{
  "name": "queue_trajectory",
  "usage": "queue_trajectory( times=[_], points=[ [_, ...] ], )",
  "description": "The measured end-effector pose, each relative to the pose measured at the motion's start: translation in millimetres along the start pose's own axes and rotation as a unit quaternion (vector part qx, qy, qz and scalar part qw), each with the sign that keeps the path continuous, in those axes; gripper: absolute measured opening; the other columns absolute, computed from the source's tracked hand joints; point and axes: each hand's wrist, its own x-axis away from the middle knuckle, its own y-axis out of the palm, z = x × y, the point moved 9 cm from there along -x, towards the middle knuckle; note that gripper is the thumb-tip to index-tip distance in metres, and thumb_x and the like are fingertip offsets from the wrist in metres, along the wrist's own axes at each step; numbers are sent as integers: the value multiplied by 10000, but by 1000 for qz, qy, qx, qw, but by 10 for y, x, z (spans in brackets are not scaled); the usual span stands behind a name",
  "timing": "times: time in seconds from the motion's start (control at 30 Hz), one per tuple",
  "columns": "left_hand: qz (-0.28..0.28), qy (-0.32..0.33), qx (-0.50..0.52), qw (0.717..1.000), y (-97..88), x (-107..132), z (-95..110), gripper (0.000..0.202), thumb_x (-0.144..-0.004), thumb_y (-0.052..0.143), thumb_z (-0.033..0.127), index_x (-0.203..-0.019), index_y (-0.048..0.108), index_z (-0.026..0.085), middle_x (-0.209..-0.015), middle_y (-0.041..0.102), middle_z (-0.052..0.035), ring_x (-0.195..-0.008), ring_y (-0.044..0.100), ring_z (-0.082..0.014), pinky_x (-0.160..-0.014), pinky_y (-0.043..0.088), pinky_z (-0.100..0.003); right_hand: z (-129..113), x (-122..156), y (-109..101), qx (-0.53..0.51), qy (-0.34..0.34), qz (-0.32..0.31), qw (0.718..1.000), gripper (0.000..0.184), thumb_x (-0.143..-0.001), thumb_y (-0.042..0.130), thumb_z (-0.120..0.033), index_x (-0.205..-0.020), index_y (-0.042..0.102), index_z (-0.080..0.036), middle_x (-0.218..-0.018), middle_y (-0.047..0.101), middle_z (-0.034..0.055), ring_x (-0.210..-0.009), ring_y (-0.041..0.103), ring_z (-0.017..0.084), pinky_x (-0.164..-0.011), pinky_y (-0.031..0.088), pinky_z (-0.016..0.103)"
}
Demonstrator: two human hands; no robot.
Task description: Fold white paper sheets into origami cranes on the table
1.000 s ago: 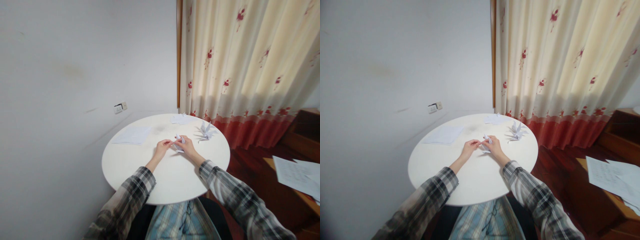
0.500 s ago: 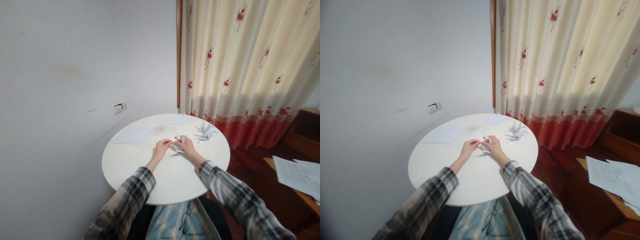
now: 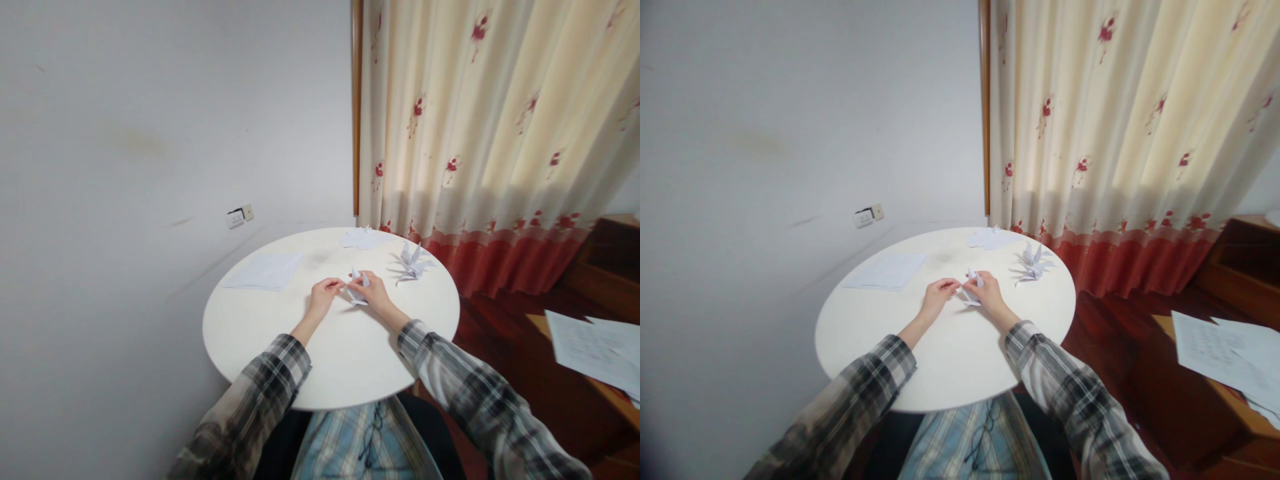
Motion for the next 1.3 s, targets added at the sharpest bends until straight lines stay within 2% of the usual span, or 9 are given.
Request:
queue_trajectory(
  times=[0.5, 0.73, 0.83, 1.13, 1.3],
  points=[
    [-8, -3, 1, 1000, 20, 32, 19, 199, -549, 687, 304, -664, 658, 145, -696, 660, -45, -653, 573, -141, -619, 448, -255, -58, 7, -10, 16, -18, 4, 1000, 76, -670, 655, -247, -610, 641, -203, -917, 635, 61, -923, 531, 208, -870, 368, 350],
    [-61, -36, 15, 997, 123, 33, -92, 285, -550, 699, 371, -696, 643, 133, -656, 634, -28, -576, 527, -107, -553, 411, -225, -11, 9, -29, 17, -21, 15, 1000, 63, -681, 649, -258, -634, 642, -217, -934, 629, 58, -917, 535, 202, -862, 379, 352],
    [-67, -35, 14, 997, 140, 25, -118, 287, -553, 699, 383, -679, 636, 133, -636, 623, -19, -555, 510, -99, -544, 407, -223, 1, 11, -24, 8, -21, 15, 1000, 85, -687, 638, -280, -643, 645, -207, -935, 630, 61, -917, 537, 197, -867, 377, 349],
    [-72, 2, -16, 997, 156, 42, 3, 266, -565, 689, 382, -643, 635, 133, -624, 628, -21, -576, 529, -112, -574, 431, -234, 19, 10, 6, -8, -17, 1, 1000, 113, -676, 639, -314, -678, 671, -205, -954, 638, 58, -931, 537, 195, -874, 376, 359],
    [-76, -24, -13, 997, 167, 78, 14, 235, -601, 666, 350, -683, 631, 133, -645, 641, -29, -607, 558, -128, -559, 429, -232, -9, 2, -4, 13, -24, -2, 1000, 106, -689, 635, -295, -662, 672, -200, -911, 641, 60, -898, 540, 188, -855, 381, 350]
  ],
)
